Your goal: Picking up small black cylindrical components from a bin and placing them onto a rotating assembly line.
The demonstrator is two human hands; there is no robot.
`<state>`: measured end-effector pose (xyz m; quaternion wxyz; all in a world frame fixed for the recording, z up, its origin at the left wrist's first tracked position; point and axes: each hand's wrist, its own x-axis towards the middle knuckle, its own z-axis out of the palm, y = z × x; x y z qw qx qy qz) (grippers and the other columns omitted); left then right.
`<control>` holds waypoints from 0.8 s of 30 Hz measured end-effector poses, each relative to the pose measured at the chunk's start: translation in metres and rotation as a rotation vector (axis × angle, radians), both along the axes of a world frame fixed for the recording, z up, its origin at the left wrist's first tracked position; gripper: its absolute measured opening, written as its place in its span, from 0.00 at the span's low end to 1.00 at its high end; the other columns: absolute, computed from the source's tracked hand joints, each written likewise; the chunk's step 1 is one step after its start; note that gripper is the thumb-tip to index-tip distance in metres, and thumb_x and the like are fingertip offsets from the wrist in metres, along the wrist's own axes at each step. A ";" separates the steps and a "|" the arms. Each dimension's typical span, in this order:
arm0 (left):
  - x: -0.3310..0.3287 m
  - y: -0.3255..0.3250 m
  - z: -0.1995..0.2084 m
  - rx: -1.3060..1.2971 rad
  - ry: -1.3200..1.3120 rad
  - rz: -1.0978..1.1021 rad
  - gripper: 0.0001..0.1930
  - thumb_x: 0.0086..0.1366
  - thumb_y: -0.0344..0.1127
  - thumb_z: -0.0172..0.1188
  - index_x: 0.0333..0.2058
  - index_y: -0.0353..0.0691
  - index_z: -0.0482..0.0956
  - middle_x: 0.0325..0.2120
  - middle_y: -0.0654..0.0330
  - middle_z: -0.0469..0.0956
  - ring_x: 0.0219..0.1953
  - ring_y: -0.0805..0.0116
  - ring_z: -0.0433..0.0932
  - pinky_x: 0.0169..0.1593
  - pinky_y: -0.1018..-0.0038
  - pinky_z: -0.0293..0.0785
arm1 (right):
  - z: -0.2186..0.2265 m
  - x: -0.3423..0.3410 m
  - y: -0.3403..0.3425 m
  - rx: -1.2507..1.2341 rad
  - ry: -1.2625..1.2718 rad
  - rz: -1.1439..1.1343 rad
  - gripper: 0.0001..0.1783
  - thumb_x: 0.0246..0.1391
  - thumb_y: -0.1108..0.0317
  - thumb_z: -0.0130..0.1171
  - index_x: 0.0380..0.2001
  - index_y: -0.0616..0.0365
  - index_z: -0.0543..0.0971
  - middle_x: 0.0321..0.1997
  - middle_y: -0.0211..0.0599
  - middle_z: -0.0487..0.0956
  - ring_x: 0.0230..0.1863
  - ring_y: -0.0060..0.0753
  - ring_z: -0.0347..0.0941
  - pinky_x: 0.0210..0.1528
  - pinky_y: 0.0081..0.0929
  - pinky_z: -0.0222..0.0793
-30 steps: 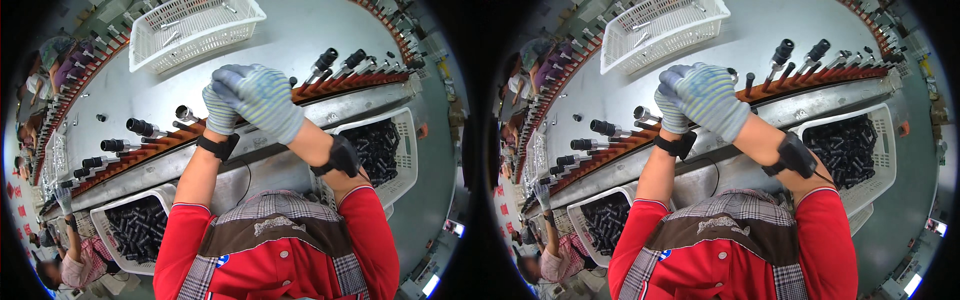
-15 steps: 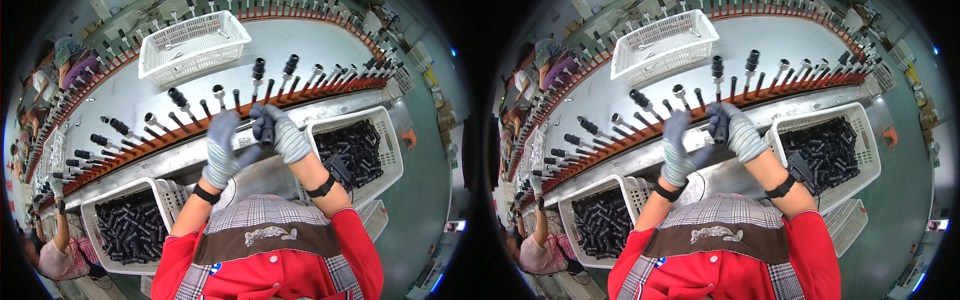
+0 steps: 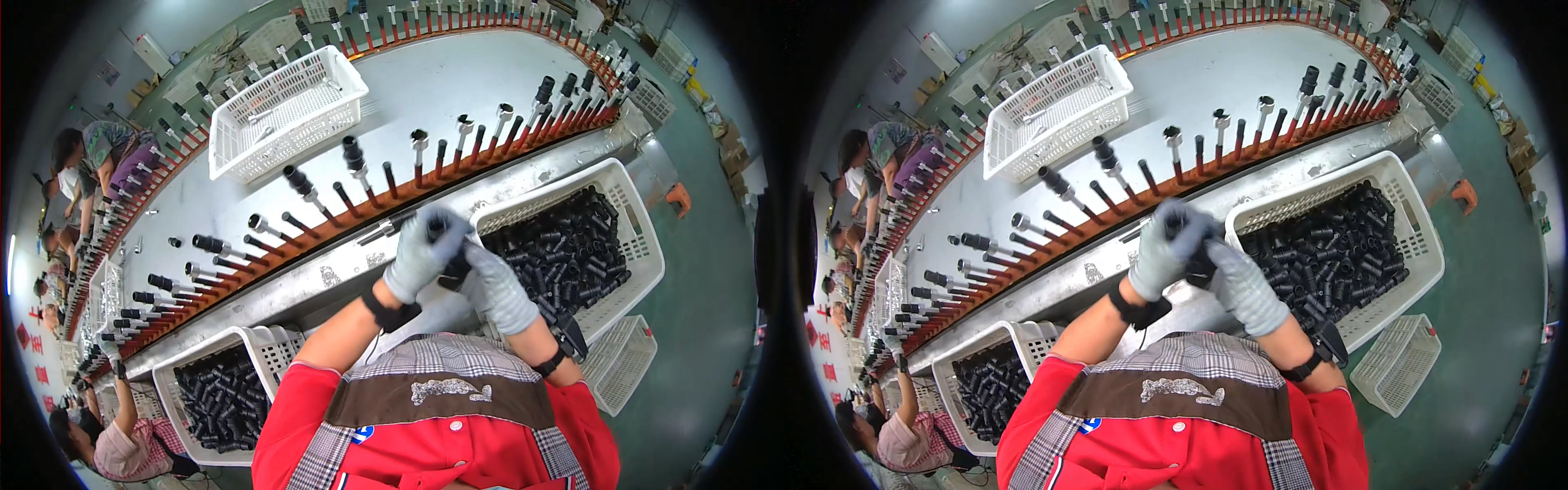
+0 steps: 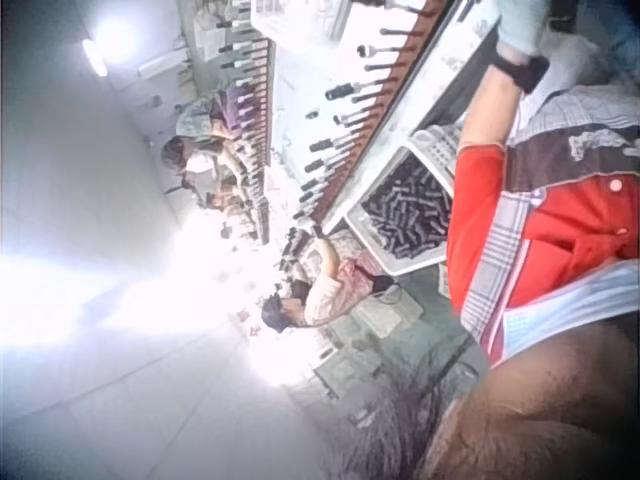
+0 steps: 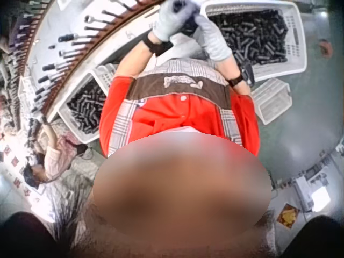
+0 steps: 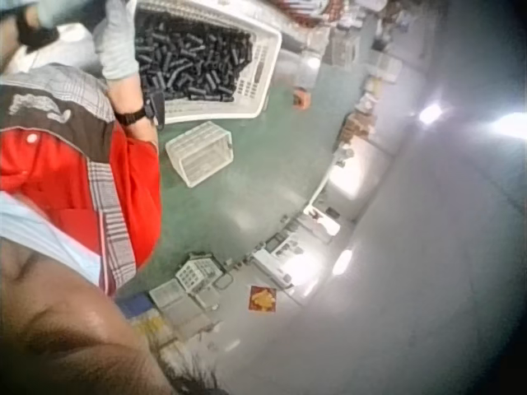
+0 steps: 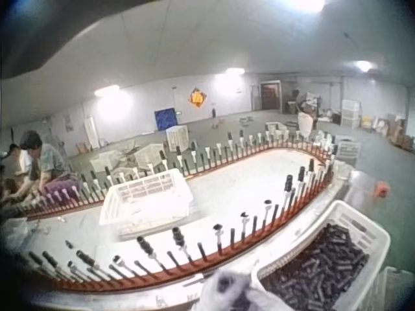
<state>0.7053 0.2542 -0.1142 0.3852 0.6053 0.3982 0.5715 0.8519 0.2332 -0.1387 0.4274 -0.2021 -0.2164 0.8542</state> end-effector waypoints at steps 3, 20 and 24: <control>0.004 0.076 0.035 -0.079 -0.200 0.208 0.06 0.64 0.32 0.58 0.31 0.37 0.73 0.23 0.59 0.81 0.23 0.80 0.75 0.26 0.83 0.69 | 0.024 0.042 0.018 0.067 -0.277 0.002 0.36 0.57 0.51 0.59 0.60 0.66 0.64 0.51 0.43 0.74 0.45 0.32 0.73 0.49 0.28 0.72; -0.058 0.184 0.010 -0.137 -0.229 0.357 0.12 0.65 0.40 0.58 0.30 0.37 0.72 0.17 0.57 0.77 0.17 0.74 0.74 0.24 0.78 0.71 | -0.019 0.062 0.084 -0.163 -0.270 -0.071 0.27 0.57 0.51 0.59 0.51 0.61 0.72 0.40 0.35 0.77 0.38 0.28 0.74 0.42 0.24 0.73; -0.092 0.164 -0.007 -0.059 -0.112 0.394 0.07 0.63 0.31 0.61 0.31 0.37 0.71 0.17 0.59 0.76 0.21 0.70 0.79 0.28 0.76 0.75 | 0.003 0.025 0.110 -0.012 -0.341 -0.054 0.30 0.58 0.49 0.58 0.53 0.64 0.71 0.40 0.37 0.77 0.38 0.27 0.74 0.43 0.24 0.72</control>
